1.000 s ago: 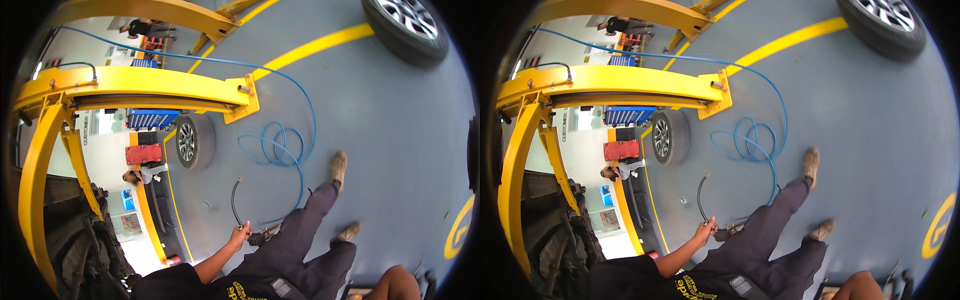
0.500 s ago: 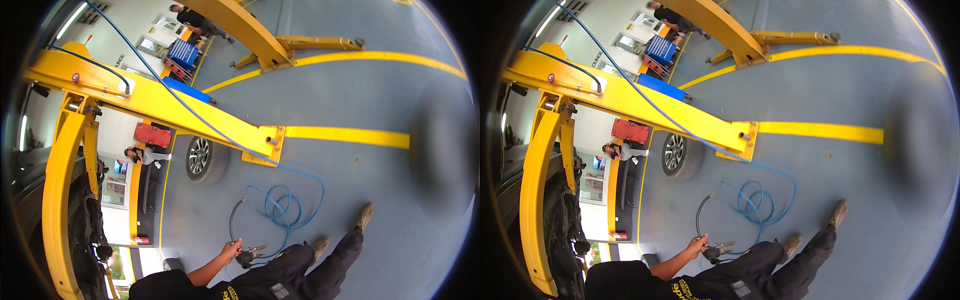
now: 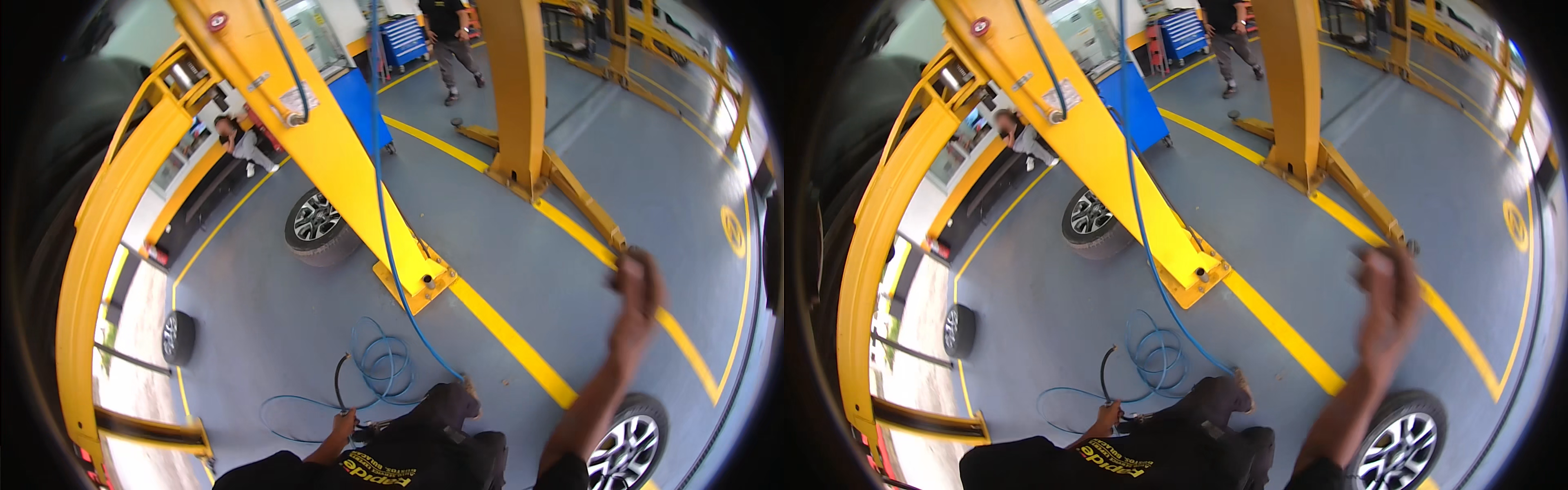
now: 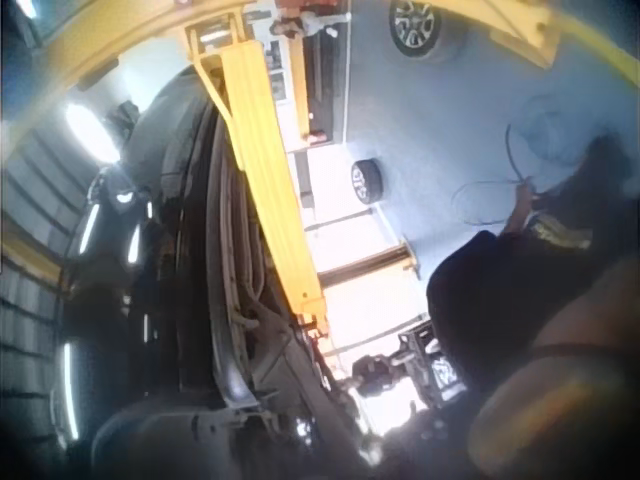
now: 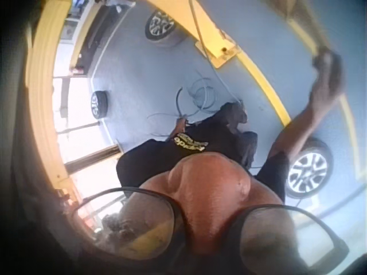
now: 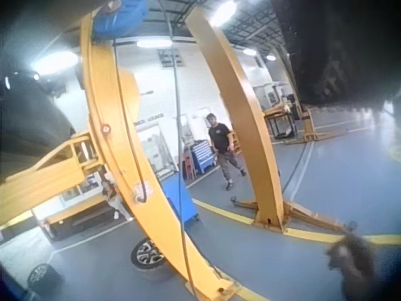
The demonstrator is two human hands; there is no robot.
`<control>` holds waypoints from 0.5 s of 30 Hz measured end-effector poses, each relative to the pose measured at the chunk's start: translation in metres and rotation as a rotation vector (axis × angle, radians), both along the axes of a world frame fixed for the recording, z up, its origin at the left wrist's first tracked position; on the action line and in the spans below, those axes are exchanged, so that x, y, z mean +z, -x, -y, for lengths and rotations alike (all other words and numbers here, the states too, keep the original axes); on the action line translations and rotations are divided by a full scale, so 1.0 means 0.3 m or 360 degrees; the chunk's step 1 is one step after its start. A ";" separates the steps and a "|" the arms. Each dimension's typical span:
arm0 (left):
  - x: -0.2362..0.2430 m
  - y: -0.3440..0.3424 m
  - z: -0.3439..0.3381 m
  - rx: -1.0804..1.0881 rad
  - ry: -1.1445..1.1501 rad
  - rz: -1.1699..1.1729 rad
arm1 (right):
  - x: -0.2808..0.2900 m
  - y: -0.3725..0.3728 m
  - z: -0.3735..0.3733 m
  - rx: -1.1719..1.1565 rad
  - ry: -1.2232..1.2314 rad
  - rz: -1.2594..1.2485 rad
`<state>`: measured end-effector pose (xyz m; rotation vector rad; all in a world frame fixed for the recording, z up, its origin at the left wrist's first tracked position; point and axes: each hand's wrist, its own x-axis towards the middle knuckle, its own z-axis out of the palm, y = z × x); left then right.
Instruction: The person works on a car's brake assembly, using a wrench to loosen bolts and a spray can to clean components. They handle a brake filter and other parts, moving around the garage to retrieve tools and materials.
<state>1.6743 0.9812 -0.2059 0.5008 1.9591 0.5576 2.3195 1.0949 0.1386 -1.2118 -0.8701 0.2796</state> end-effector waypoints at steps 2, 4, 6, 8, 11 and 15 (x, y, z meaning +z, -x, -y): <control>-0.003 -0.084 0.072 0.0265 0.0122 -0.0069 | 0.221 0.200 -0.407 0.0523 0.0032 0.0114; 0.030 -0.162 0.093 0.0385 -0.0007 0.0257 | 0.369 0.312 -0.743 0.0642 -0.0179 0.0421; 0.013 -0.265 0.132 0.0745 0.0091 -0.0223 | 0.442 0.402 -1.058 0.0525 -0.0243 0.0632; 0.012 -0.383 0.214 0.1010 0.0004 -0.0363 | 0.543 0.516 -1.252 0.0793 -0.0070 0.0517; 0.016 -0.567 0.314 0.1363 -0.0108 -0.0544 | 0.575 0.604 -1.463 0.1460 0.0289 -0.0201; 0.048 -0.872 0.456 0.1682 -0.0491 -0.0606 | 0.250 0.678 -1.671 0.1211 -0.0010 -0.0155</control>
